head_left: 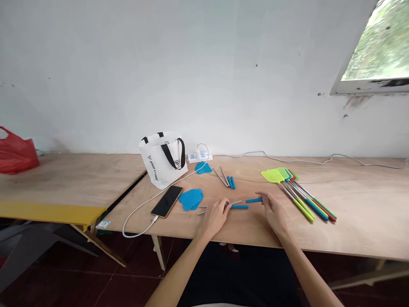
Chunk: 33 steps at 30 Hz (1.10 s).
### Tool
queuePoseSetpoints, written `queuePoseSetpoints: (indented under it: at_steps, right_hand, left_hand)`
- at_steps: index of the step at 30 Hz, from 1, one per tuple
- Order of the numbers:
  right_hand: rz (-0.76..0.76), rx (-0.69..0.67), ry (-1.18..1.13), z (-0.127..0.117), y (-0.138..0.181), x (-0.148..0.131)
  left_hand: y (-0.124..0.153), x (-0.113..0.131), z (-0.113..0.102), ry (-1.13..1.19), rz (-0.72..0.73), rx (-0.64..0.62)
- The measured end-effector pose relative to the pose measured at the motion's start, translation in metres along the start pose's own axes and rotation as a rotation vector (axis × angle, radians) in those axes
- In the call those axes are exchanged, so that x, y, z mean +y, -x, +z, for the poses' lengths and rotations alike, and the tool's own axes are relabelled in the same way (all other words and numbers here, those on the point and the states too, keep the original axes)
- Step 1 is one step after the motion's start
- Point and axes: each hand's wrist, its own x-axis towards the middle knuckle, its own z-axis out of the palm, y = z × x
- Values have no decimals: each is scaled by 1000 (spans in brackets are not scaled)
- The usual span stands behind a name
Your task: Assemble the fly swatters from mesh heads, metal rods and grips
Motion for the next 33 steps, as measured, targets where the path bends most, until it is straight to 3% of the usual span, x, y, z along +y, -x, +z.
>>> queuePoseSetpoints:
  at_steps: [10,16,21,33]
  right_hand:
    - [-128,-117,-39,8,1,0]
    - [-98,-26,12,7,1,2]
    - [-109,-37,10,6,0,1]
    - [72,-38,-147,-1,-1,-12]
  left_hand:
    - [1,2,-4,124,50,-111]
    - [-1,0,-2,189,37,-81]
    - [-1,-3,0,198,49,-81]
    - [0,0,-1,187,60,-62]
